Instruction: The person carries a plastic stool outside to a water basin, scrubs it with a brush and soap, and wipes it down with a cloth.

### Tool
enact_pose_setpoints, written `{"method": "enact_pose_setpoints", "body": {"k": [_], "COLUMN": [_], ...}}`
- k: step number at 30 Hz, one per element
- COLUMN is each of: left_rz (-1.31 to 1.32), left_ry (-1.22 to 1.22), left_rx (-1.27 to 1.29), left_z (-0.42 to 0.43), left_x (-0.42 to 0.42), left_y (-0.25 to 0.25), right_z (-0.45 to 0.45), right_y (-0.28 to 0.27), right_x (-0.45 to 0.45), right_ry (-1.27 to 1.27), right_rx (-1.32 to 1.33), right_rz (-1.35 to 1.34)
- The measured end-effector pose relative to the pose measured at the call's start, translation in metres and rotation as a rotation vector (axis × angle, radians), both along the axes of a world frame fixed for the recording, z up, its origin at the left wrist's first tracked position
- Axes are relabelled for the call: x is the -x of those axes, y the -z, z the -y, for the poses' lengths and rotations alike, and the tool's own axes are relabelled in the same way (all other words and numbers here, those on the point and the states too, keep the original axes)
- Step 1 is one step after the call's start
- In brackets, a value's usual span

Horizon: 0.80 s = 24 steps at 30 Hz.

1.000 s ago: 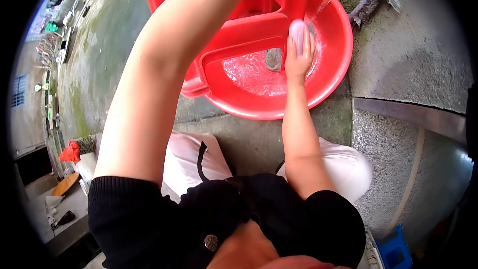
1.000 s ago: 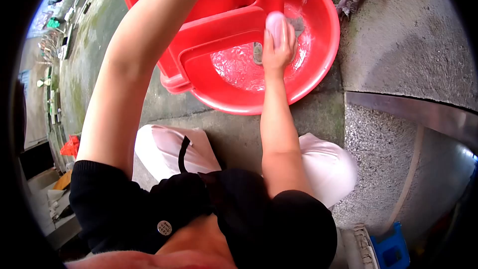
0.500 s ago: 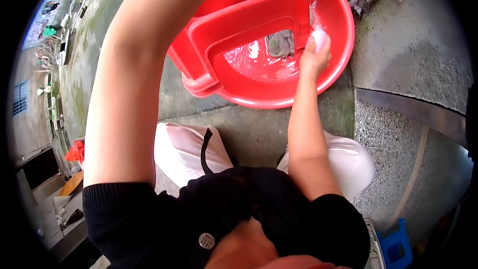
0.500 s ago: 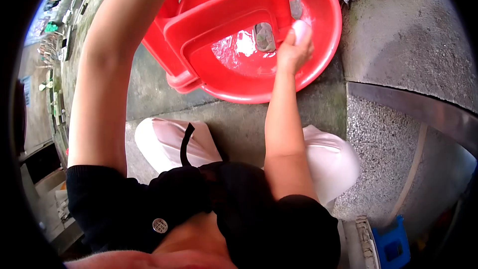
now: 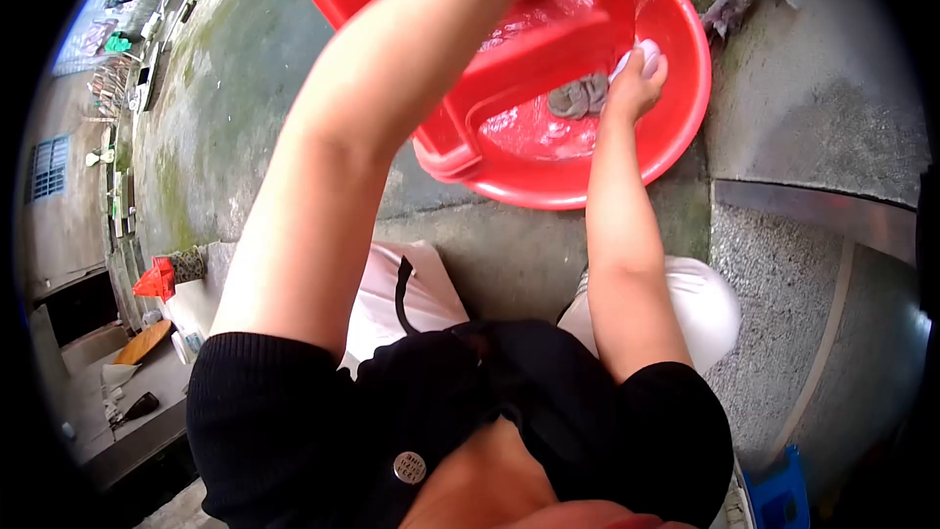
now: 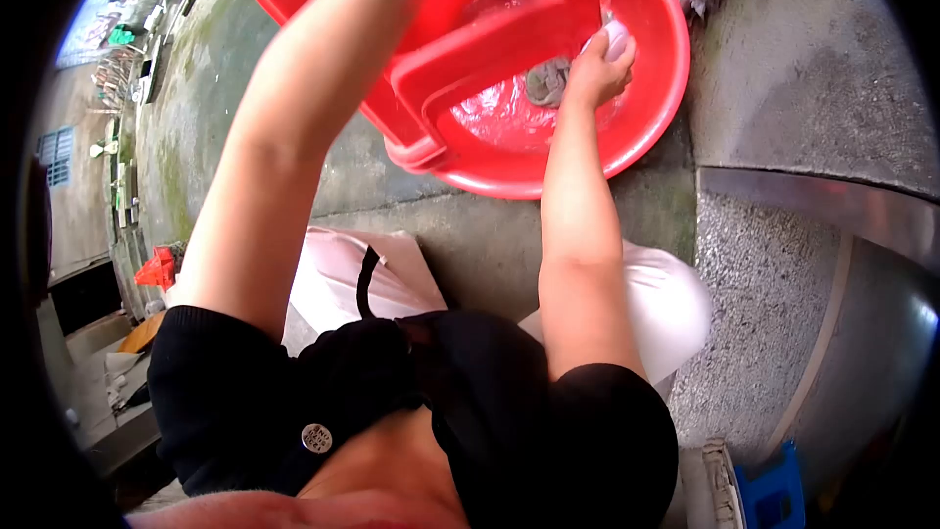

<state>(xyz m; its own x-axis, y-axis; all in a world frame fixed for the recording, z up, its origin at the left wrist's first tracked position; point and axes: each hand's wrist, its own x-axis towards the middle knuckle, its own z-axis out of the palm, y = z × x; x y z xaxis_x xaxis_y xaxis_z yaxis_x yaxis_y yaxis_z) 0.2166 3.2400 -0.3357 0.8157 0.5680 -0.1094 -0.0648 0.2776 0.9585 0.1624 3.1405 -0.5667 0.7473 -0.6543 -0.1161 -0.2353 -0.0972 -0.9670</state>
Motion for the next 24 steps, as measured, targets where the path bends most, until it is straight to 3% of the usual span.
{"method": "enact_pose_setpoints", "body": {"k": [1, 3, 4, 5, 6, 10, 13, 15, 17, 19, 21, 23, 24], "left_rz": [0.093, -0.191, -0.129, 0.127, 0.099, 0.051, -0.124, 0.004, 0.315, 0.541, 0.424, 0.213, 0.203], "left_ry": [0.083, 0.243, 0.261, 0.292, 0.275, 0.288, 0.483, 0.682, 0.467, -0.036, -0.182, 0.008, -0.015], "left_rx": [-0.207, -0.266, -0.100, 0.082, 0.109, 0.223, 0.171, -0.009, -0.546, -1.052, -0.948, -0.491, -0.592], "left_z": [-0.010, -0.004, 0.005, 0.010, 0.017, 0.030, 0.019, -0.007, -0.041, -0.082, -0.099, -0.110, -0.117], "left_x": [-0.001, 0.018, 0.026, 0.016, 0.020, 0.041, 0.073, 0.112, 0.137, 0.134, 0.124, 0.112, 0.106], "left_y": [0.035, 0.051, 0.019, 0.039, 0.029, 0.015, -0.009, -0.037, -0.048, -0.034, -0.028, -0.015, -0.005], "right_z": [-0.005, -0.011, -0.010, -0.008, -0.003, 0.009, 0.019, 0.025, 0.032, 0.040, 0.051, 0.056, 0.057], "right_y": [0.007, 0.035, 0.052, 0.050, 0.065, 0.021, -0.018, -0.030, -0.048, -0.077, -0.076, -0.090, -0.097], "right_x": [-0.006, -0.011, -0.012, -0.008, -0.011, -0.023, -0.035, -0.054, -0.075, -0.107, -0.161, -0.197, -0.200], "right_ry": [0.026, 0.093, 0.122, 0.141, 0.143, 0.061, -0.037, -0.078, -0.111, -0.131, -0.236, -0.458, -0.494], "right_rx": [-0.036, -0.093, -0.097, -0.224, -0.242, -0.188, -0.602, -0.632, -0.612, -0.541, -0.657, -0.871, -0.970], "right_rz": [0.042, 0.072, -0.002, 0.014, 0.011, 0.118, 0.312, 0.436, 0.498, 0.491, 0.418, 0.429, 0.388]}}
